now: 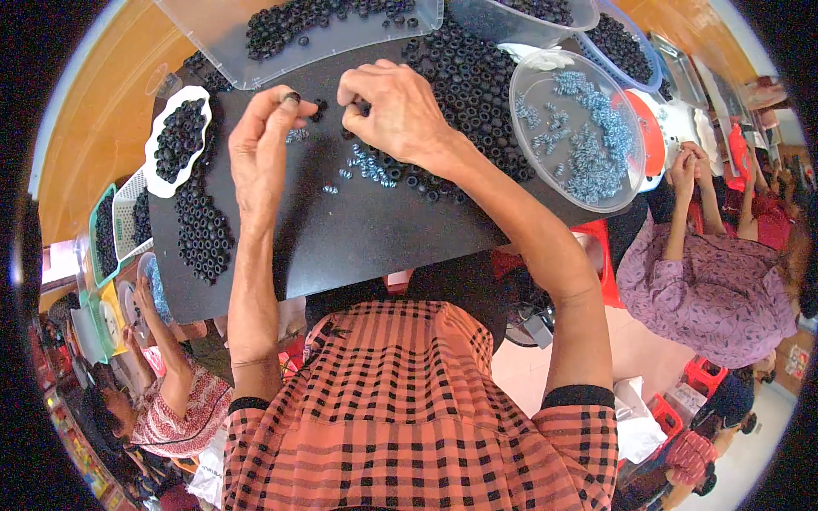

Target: The person assembles small blue plastic beads onto black circular plastic rings by hand.

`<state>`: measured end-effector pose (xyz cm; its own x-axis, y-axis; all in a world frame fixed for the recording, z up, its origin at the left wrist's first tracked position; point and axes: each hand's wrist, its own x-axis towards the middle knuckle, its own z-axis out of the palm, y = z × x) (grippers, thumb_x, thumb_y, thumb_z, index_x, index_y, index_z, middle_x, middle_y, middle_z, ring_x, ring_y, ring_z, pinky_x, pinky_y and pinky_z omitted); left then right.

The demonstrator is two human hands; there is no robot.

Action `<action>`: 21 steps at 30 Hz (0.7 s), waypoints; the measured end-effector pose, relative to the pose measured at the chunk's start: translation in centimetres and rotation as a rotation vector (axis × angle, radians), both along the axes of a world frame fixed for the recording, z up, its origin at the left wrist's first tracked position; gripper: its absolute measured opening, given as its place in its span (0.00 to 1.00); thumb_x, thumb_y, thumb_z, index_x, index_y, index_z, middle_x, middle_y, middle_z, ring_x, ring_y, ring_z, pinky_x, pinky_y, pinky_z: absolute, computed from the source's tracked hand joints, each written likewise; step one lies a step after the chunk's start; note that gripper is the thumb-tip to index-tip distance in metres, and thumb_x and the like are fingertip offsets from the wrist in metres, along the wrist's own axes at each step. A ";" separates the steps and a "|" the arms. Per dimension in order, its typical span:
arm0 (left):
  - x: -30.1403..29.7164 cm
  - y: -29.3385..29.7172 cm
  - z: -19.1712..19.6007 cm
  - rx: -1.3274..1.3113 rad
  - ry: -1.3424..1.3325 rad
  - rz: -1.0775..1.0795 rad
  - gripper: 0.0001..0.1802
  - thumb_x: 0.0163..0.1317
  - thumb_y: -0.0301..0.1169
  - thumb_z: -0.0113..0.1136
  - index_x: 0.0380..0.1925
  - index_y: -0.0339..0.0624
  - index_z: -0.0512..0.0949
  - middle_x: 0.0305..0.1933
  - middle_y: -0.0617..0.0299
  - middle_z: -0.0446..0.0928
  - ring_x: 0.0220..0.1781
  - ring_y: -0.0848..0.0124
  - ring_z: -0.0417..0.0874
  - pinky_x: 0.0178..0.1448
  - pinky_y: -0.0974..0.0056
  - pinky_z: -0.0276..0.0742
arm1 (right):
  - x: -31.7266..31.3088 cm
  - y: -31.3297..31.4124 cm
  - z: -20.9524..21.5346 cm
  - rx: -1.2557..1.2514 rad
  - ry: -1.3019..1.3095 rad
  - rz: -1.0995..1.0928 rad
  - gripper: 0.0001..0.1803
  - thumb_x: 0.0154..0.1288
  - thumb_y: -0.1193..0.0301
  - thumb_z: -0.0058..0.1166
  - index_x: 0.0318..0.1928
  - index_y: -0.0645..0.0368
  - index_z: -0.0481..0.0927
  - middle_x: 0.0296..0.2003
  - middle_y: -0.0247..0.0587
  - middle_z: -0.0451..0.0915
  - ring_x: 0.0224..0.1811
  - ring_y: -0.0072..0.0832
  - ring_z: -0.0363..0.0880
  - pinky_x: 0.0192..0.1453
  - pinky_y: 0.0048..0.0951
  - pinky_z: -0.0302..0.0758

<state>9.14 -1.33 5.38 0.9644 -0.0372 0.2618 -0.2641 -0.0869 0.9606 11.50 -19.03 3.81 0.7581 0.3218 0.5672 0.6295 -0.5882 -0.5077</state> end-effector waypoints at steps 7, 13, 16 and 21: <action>-0.3 -0.2 0.0 0.208 -0.066 0.034 0.09 0.63 0.30 0.53 0.39 0.36 0.75 0.31 0.59 0.81 0.35 0.77 0.77 0.42 0.69 0.73 | 1.3 -0.2 -0.9 -0.118 -0.046 0.072 0.05 0.48 0.71 0.57 0.28 0.56 0.79 0.26 0.38 0.79 0.35 0.38 0.76 0.39 0.41 0.70; -0.6 -1.1 -0.4 0.317 -0.156 0.021 0.09 0.60 0.27 0.56 0.39 0.34 0.75 0.32 0.53 0.79 0.34 0.68 0.80 0.42 0.65 0.74 | -0.5 -2.6 0.3 0.327 0.162 -0.121 0.07 0.55 0.75 0.57 0.36 0.61 0.81 0.22 0.35 0.79 0.22 0.17 0.75 0.27 0.21 0.72; -0.9 -1.9 -0.8 0.459 -0.315 -0.021 0.10 0.55 0.24 0.58 0.38 0.33 0.76 0.37 0.50 0.77 0.44 0.55 0.77 0.49 0.57 0.73 | -1.7 -3.7 -0.4 0.356 0.244 -0.147 0.06 0.58 0.77 0.57 0.38 0.61 0.81 0.23 0.28 0.77 0.25 0.12 0.70 0.29 0.19 0.69; -0.2 -3.7 -1.5 0.655 -0.458 -0.077 0.11 0.52 0.23 0.60 0.38 0.34 0.78 0.44 0.48 0.74 0.56 0.49 0.69 0.58 0.53 0.68 | -0.9 -6.6 0.2 0.019 0.019 -0.223 0.05 0.54 0.77 0.55 0.33 0.62 0.78 0.28 0.49 0.78 0.28 0.44 0.79 0.34 0.38 0.76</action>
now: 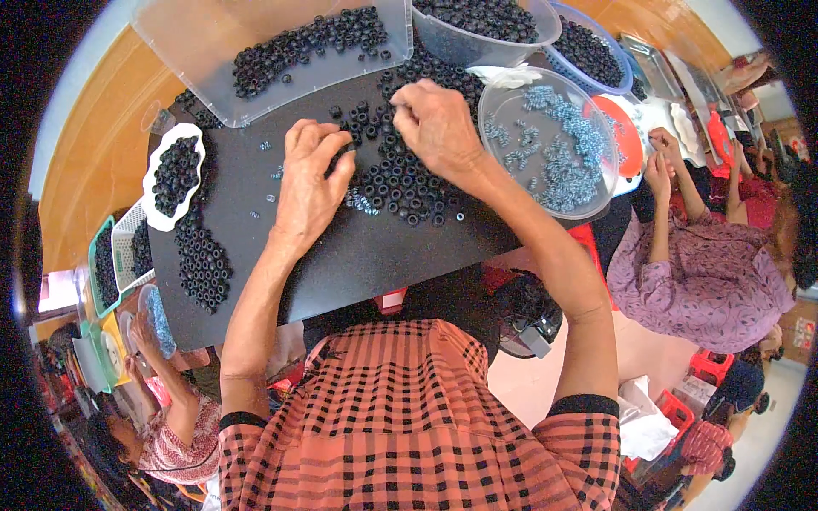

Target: The person assembles small blue plastic beads onto black circular plastic rings by hand.

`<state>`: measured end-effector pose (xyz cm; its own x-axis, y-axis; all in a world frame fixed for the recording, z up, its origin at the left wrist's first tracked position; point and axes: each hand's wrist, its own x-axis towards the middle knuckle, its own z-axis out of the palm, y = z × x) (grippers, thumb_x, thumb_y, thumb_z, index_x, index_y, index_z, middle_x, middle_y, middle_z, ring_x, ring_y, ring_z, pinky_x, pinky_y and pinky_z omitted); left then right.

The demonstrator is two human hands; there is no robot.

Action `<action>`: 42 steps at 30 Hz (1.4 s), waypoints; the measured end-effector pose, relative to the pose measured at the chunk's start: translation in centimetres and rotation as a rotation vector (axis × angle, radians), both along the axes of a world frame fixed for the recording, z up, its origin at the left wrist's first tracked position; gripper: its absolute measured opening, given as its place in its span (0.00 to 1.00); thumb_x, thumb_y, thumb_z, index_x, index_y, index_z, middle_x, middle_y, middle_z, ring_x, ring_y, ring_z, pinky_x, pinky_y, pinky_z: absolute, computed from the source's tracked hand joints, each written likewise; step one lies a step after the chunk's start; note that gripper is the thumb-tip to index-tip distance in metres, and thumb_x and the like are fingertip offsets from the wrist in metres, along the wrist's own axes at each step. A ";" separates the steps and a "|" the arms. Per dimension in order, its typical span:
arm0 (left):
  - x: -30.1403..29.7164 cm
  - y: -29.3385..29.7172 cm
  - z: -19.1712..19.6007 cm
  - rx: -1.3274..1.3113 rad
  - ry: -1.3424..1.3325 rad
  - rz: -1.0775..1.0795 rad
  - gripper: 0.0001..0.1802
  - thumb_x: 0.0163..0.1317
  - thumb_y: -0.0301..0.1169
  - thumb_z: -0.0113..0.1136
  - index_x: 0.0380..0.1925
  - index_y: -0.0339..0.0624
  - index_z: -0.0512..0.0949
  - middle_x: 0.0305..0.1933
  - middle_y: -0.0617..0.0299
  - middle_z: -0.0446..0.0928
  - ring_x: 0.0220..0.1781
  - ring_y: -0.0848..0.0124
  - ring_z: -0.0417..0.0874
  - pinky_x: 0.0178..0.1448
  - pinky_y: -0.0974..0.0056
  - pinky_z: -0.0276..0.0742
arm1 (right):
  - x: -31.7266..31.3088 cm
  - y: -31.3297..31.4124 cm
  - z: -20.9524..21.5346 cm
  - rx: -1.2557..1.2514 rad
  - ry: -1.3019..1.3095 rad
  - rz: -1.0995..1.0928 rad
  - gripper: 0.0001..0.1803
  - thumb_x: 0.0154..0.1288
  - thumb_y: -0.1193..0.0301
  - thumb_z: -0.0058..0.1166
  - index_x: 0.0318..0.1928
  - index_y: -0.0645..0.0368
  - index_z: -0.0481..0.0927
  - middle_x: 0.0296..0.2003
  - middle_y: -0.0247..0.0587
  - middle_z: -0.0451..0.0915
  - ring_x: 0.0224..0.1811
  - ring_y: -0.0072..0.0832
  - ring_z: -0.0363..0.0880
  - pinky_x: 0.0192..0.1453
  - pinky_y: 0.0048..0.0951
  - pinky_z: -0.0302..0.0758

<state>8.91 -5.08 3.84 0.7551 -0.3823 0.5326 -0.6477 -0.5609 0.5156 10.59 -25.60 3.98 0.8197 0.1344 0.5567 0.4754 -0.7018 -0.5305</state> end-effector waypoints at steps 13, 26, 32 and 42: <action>0.0 -0.8 -1.0 0.038 -0.018 -0.032 0.14 0.54 0.24 0.58 0.42 0.35 0.75 0.49 0.50 0.71 0.60 0.49 0.64 0.64 0.50 0.63 | 7.6 -1.7 -0.3 -0.439 -0.012 0.228 0.12 0.49 0.76 0.56 0.38 0.60 0.80 0.31 0.46 0.79 0.31 0.44 0.78 0.40 0.39 0.75; 1.9 0.9 0.1 -0.735 0.737 -0.063 0.10 0.65 0.31 0.52 0.38 0.36 0.77 0.30 0.65 0.78 0.31 0.78 0.75 0.39 0.72 0.72 | 2.3 3.9 2.8 -0.012 0.075 0.420 0.12 0.49 0.78 0.60 0.37 0.62 0.78 0.27 0.35 0.77 0.26 0.20 0.76 0.32 0.22 0.75; 2.6 1.9 0.1 -0.707 0.803 -0.185 0.08 0.65 0.30 0.52 0.37 0.37 0.77 0.29 0.66 0.77 0.30 0.79 0.74 0.38 0.73 0.71 | 1.1 5.1 2.3 0.171 0.103 0.368 0.08 0.51 0.77 0.60 0.34 0.62 0.80 0.24 0.39 0.79 0.24 0.22 0.78 0.30 0.25 0.76; 4.4 4.4 0.6 -0.792 0.626 0.022 0.07 0.64 0.30 0.51 0.35 0.38 0.77 0.32 0.59 0.83 0.32 0.78 0.77 0.40 0.70 0.73 | 1.8 3.4 0.5 0.235 0.316 0.142 0.06 0.51 0.78 0.60 0.32 0.64 0.77 0.22 0.29 0.78 0.24 0.12 0.73 0.29 0.17 0.72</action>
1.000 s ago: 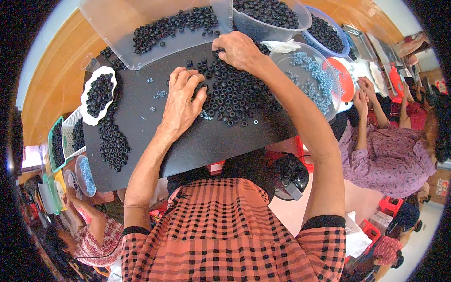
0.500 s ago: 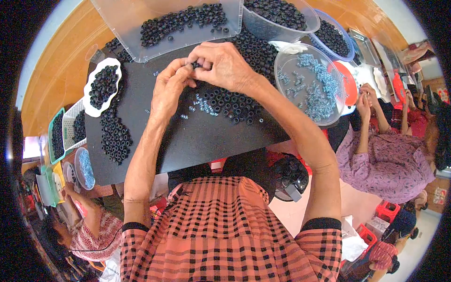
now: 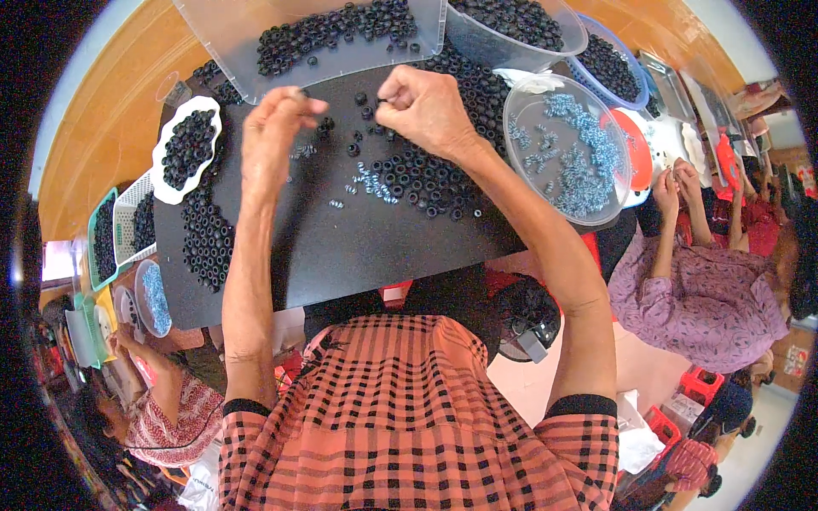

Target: The person assembles small blue plastic beads onto black circular plastic rings by hand.

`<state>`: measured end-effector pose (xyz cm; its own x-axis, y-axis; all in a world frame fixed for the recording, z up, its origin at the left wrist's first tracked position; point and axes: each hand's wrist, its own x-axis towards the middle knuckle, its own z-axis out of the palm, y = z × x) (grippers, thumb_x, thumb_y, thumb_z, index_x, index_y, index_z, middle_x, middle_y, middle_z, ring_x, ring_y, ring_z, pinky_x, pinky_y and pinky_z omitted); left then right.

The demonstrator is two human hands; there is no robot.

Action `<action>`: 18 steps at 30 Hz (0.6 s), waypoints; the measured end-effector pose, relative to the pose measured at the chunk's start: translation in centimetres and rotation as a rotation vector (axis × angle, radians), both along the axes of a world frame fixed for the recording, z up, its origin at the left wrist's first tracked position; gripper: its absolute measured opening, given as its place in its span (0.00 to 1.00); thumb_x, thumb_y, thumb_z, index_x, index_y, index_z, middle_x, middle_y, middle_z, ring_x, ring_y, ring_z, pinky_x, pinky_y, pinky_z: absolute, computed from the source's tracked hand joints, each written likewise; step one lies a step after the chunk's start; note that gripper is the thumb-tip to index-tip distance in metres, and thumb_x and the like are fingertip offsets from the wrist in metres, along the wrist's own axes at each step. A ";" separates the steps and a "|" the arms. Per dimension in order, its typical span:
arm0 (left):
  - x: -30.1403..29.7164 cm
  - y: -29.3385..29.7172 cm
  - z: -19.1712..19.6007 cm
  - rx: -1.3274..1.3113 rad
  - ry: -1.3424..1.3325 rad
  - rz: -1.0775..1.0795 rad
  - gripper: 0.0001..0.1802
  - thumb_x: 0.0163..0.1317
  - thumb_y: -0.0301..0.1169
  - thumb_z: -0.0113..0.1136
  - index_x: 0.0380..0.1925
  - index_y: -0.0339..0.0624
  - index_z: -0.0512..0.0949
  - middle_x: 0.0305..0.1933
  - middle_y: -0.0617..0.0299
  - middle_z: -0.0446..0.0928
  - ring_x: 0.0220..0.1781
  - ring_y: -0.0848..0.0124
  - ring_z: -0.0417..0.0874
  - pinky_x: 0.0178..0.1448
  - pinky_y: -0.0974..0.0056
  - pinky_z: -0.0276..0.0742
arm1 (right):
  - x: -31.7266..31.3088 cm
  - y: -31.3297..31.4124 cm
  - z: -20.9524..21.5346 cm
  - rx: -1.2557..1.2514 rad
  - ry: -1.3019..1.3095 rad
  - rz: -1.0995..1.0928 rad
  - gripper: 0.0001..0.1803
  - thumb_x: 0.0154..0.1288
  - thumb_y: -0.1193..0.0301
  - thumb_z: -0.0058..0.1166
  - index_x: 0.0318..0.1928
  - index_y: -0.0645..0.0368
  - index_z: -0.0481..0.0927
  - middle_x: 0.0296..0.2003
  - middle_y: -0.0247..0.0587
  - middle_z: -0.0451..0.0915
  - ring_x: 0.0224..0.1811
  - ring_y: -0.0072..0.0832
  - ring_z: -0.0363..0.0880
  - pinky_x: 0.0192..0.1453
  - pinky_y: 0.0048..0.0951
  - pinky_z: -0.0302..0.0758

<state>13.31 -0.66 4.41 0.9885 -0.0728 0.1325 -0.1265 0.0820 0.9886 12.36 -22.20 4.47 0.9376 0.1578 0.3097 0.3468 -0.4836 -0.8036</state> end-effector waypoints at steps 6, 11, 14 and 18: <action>-0.2 -0.3 0.0 -0.027 -0.007 0.058 0.08 0.64 0.31 0.52 0.37 0.38 0.76 0.33 0.58 0.83 0.32 0.77 0.76 0.41 0.71 0.72 | 0.1 1.1 -0.1 -0.165 -0.203 0.160 0.07 0.49 0.78 0.58 0.31 0.62 0.77 0.18 0.35 0.73 0.20 0.17 0.72 0.25 0.22 0.70; -0.9 -1.5 -0.6 0.042 0.006 -0.029 0.07 0.64 0.30 0.53 0.36 0.40 0.76 0.32 0.63 0.82 0.30 0.79 0.74 0.40 0.72 0.71 | 1.2 1.1 -1.0 -0.249 -0.331 0.167 0.05 0.49 0.75 0.57 0.28 0.61 0.77 0.23 0.41 0.76 0.24 0.32 0.76 0.29 0.30 0.74; -2.1 -2.7 -1.1 0.195 -0.076 -0.031 0.05 0.60 0.27 0.55 0.35 0.38 0.76 0.30 0.64 0.79 0.31 0.74 0.76 0.42 0.68 0.72 | 1.8 -0.7 0.3 -0.253 -0.287 0.043 0.06 0.52 0.70 0.55 0.29 0.60 0.79 0.27 0.48 0.79 0.29 0.42 0.80 0.35 0.36 0.77; -3.3 -4.2 -0.6 0.697 -0.661 -0.035 0.11 0.51 0.24 0.60 0.37 0.37 0.77 0.43 0.51 0.74 0.52 0.54 0.71 0.57 0.54 0.67 | 4.7 -5.5 0.0 -0.452 -0.387 -0.061 0.08 0.52 0.74 0.55 0.35 0.61 0.80 0.27 0.44 0.78 0.24 0.34 0.77 0.32 0.32 0.75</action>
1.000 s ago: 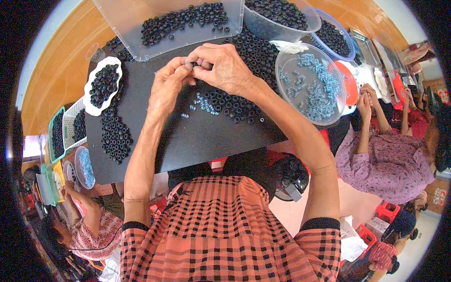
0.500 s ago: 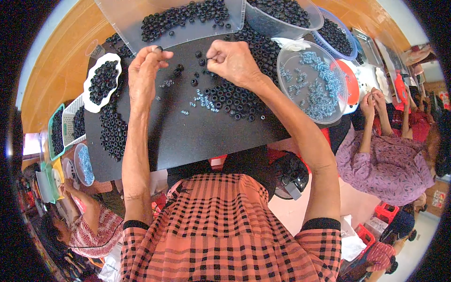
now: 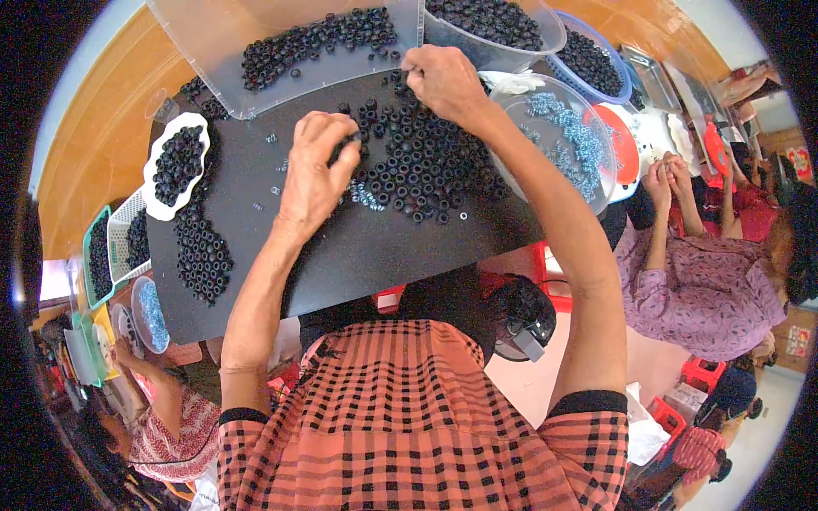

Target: The person assembles small blue plastic beads onto black circular plastic rings by hand.

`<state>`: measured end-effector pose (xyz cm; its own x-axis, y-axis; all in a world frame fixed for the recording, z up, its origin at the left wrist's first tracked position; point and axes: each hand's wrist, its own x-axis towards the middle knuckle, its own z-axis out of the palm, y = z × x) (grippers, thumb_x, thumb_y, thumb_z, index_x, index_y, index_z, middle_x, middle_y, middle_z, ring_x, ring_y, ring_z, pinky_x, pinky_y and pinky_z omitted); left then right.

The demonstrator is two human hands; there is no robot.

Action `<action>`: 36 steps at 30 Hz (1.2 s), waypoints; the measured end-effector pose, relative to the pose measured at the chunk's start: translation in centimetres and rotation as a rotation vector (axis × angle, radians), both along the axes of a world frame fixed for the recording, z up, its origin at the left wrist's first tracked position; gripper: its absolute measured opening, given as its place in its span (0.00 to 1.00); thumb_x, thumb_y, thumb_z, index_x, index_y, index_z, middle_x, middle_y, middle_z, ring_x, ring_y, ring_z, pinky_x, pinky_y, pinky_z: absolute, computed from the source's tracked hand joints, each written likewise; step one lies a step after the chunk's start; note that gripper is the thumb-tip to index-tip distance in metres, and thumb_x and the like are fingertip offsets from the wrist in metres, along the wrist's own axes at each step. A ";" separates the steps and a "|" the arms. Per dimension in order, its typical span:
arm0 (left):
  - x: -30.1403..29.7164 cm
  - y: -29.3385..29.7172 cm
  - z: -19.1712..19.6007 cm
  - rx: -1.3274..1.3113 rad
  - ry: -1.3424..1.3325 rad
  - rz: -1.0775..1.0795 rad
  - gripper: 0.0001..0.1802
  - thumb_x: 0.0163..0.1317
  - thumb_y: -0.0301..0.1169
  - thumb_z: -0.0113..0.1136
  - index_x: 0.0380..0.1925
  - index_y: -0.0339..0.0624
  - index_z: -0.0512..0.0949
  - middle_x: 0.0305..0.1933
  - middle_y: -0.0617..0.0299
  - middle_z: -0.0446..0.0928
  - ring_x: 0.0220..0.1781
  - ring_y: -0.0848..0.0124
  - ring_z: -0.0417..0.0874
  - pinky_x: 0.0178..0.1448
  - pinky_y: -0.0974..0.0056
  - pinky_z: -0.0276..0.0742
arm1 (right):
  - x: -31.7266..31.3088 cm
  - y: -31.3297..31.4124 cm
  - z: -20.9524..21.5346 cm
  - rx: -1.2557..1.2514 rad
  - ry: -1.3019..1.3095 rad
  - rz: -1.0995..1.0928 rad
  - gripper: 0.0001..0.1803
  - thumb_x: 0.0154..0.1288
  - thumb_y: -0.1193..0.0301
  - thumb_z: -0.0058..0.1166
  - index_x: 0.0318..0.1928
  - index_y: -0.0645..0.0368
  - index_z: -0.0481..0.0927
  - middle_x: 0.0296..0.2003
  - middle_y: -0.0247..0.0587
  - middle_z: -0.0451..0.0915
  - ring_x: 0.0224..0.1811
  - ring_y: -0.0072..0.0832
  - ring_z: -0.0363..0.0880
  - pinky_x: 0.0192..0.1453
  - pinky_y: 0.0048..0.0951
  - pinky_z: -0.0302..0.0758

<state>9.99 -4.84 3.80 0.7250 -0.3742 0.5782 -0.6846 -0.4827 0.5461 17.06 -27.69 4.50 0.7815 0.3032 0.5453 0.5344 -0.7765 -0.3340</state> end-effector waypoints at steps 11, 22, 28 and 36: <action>-1.2 -1.2 -1.3 0.141 -0.005 -0.022 0.16 0.52 0.23 0.58 0.43 0.35 0.75 0.51 0.48 0.69 0.58 0.49 0.65 0.61 0.49 0.64 | 0.9 -0.1 -0.8 -0.270 0.089 0.059 0.10 0.49 0.75 0.57 0.35 0.62 0.80 0.32 0.50 0.79 0.37 0.47 0.79 0.43 0.41 0.75; -0.4 -0.3 -1.0 -0.016 0.024 0.030 0.10 0.54 0.23 0.56 0.37 0.35 0.75 0.38 0.50 0.73 0.50 0.52 0.69 0.58 0.53 0.66 | 0.1 0.9 -0.5 0.114 0.196 0.035 0.09 0.50 0.74 0.57 0.34 0.64 0.78 0.20 0.39 0.76 0.24 0.21 0.76 0.31 0.25 0.75; 0.6 0.5 -0.8 -0.063 0.053 0.057 0.09 0.55 0.24 0.55 0.37 0.35 0.75 0.36 0.49 0.74 0.49 0.51 0.71 0.56 0.53 0.68 | -0.7 2.7 -0.3 0.251 0.276 0.058 0.09 0.51 0.74 0.57 0.34 0.65 0.79 0.20 0.34 0.76 0.23 0.18 0.74 0.32 0.22 0.75; 1.0 0.8 -0.8 -0.083 0.090 0.096 0.09 0.55 0.24 0.55 0.37 0.34 0.75 0.37 0.48 0.75 0.49 0.52 0.71 0.55 0.53 0.68 | 2.4 2.7 -0.4 -0.069 0.182 -0.016 0.11 0.52 0.72 0.56 0.35 0.66 0.81 0.26 0.53 0.81 0.31 0.42 0.83 0.40 0.35 0.79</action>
